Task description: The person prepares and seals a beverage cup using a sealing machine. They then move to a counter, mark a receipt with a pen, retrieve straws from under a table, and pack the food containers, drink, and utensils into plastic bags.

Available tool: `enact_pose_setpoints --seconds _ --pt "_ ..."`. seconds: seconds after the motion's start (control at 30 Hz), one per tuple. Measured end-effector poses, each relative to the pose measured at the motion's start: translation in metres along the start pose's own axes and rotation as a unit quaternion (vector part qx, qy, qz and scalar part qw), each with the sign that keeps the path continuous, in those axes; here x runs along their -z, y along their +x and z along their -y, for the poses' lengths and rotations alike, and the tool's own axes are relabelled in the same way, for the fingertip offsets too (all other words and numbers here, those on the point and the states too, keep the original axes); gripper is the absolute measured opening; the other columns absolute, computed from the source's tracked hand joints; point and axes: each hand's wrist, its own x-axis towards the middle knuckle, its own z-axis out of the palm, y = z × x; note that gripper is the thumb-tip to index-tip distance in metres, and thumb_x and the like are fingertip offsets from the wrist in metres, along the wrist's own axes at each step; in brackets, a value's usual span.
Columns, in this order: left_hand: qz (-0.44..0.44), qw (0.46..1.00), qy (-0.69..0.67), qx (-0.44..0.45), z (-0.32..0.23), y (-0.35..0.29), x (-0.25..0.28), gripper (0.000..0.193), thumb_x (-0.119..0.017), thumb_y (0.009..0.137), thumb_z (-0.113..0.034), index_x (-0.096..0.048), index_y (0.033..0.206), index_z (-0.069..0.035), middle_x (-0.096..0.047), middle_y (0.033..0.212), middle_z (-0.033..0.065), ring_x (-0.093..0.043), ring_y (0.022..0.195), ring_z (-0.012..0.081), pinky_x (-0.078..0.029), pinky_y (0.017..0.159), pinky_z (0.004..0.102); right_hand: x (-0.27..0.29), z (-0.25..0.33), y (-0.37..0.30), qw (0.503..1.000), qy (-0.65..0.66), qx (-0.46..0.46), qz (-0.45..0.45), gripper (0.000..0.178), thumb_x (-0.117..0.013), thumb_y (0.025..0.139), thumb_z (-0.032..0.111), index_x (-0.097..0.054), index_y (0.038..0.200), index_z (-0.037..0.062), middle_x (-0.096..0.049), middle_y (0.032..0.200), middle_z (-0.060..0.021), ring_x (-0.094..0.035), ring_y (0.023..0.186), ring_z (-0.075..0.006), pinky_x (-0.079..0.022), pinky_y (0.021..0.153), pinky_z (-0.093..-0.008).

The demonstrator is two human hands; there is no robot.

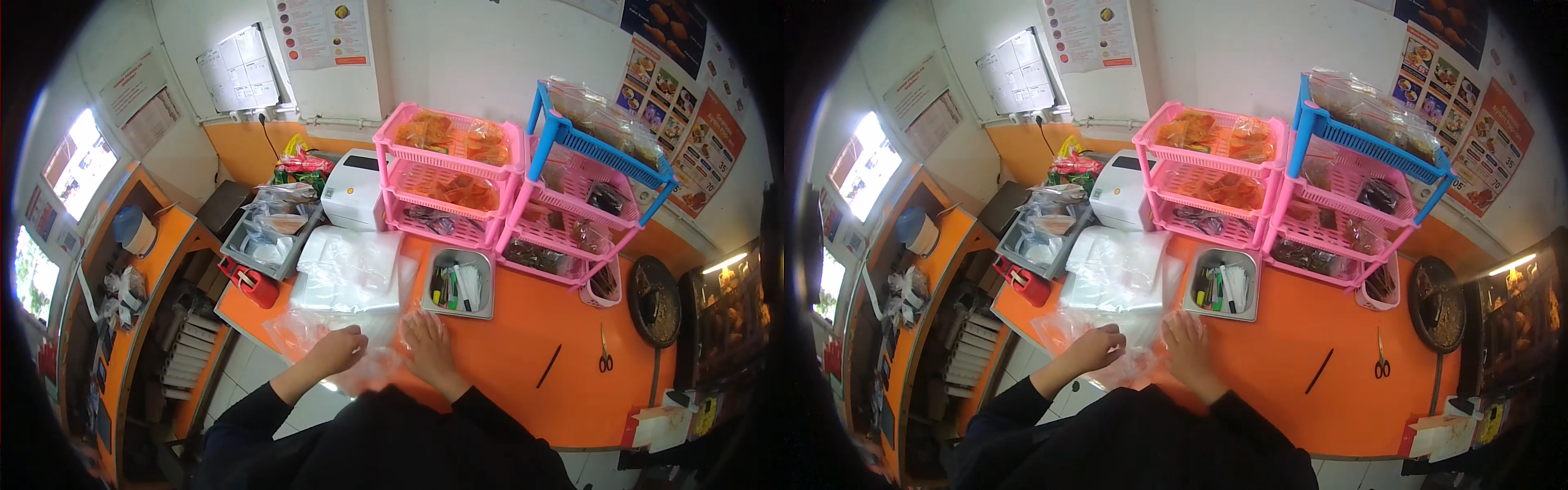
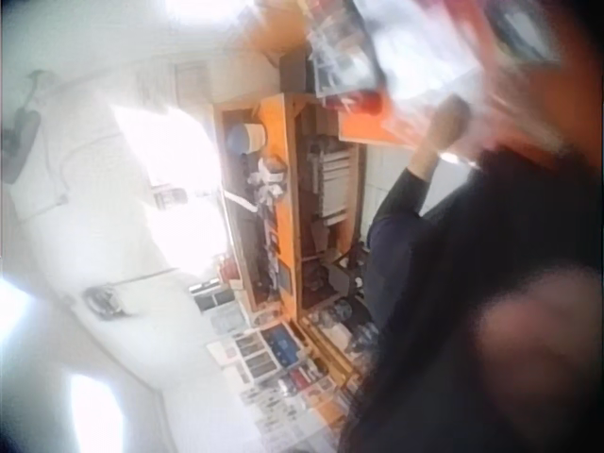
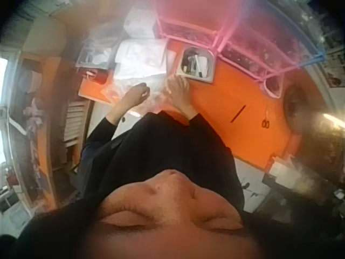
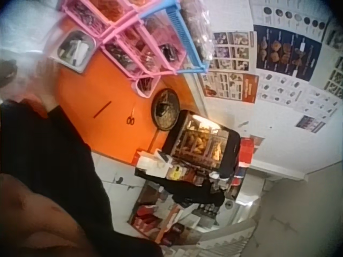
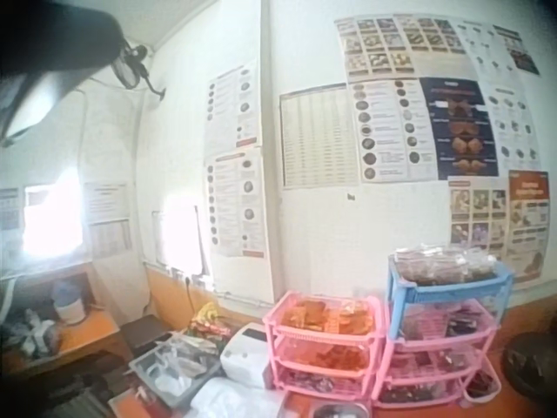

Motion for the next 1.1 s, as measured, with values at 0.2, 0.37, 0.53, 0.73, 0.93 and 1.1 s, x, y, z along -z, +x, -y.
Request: enact_pose_setpoints --seconds 0.2,0.37,0.53,0.73,0.93,1.1 --pt "-0.158 0.977 0.145 -0.009 -0.016 -0.006 -0.002 0.017 -0.064 0.075 -0.016 -0.057 0.087 -0.007 -0.057 0.089 0.0123 -0.060 0.078 0.0336 -0.050 0.069 0.0429 0.013 0.012 -0.029 0.990 0.036 -0.097 0.099 0.061 -0.071 0.070 0.032 -0.049 0.123 0.0102 -0.037 0.139 -0.0176 -0.033 0.131 -0.0352 -0.027 0.105 -0.0496" --pt "-0.032 0.998 0.036 0.041 -0.039 0.015 -0.019 0.029 -0.064 0.074 -0.015 -0.051 0.100 -0.010 -0.058 0.093 0.0141 -0.062 0.080 0.0366 -0.050 0.068 0.0461 0.014 -0.003 -0.049 0.978 0.030 -0.196 0.060 0.062 -0.068 0.074 0.032 -0.043 0.126 0.0092 -0.041 0.130 -0.0213 -0.038 0.124 -0.0368 -0.035 0.096 -0.0535" --pt "0.018 0.999 0.038 -0.010 -0.053 0.046 -0.052 0.038 -0.067 0.074 -0.018 -0.049 0.106 -0.011 -0.060 0.097 0.0140 -0.063 0.080 0.0368 -0.051 0.068 0.0466 0.009 -0.054 -0.094 0.931 0.180 -0.286 -0.136 0.058 -0.061 0.082 0.035 -0.038 0.130 0.0114 -0.045 0.126 -0.0180 -0.046 0.115 -0.0336 -0.047 0.073 -0.0507" --pt "0.000 0.998 0.038 -0.043 -0.083 0.058 -0.075 0.028 -0.066 0.076 -0.017 -0.053 0.100 -0.009 -0.060 0.092 0.0134 -0.062 0.077 0.0381 -0.050 0.066 0.0452 0.068 -0.050 -0.114 0.602 0.658 -0.416 -0.180 0.057 -0.060 0.081 0.026 -0.037 0.132 0.0155 -0.047 0.123 -0.0145 -0.053 0.106 -0.0293 -0.051 0.064 -0.0380" --pt "0.119 0.960 -0.252 -0.009 -0.035 0.108 -0.140 0.014 -0.058 0.085 -0.016 -0.060 0.095 -0.005 -0.062 0.104 0.0151 -0.062 0.082 0.0309 -0.050 0.075 0.0374 0.053 -0.026 -0.101 0.941 0.196 -0.182 -0.206 0.057 -0.065 0.076 0.019 -0.042 0.128 0.0133 -0.050 0.117 -0.0164 -0.051 0.103 -0.0342 -0.049 0.074 -0.0396" --pt "0.136 0.819 -0.545 0.117 -0.036 0.108 -0.146 0.017 -0.052 0.092 -0.014 -0.059 0.101 -0.002 -0.062 0.096 0.0054 -0.059 0.086 0.0177 -0.048 0.077 0.0299 0.022 -0.019 -0.102 0.982 0.132 -0.031 -0.132 0.063 -0.073 0.066 0.021 -0.046 0.122 0.0111 -0.046 0.115 -0.0186 -0.048 0.103 -0.0395 -0.042 0.091 -0.0454"
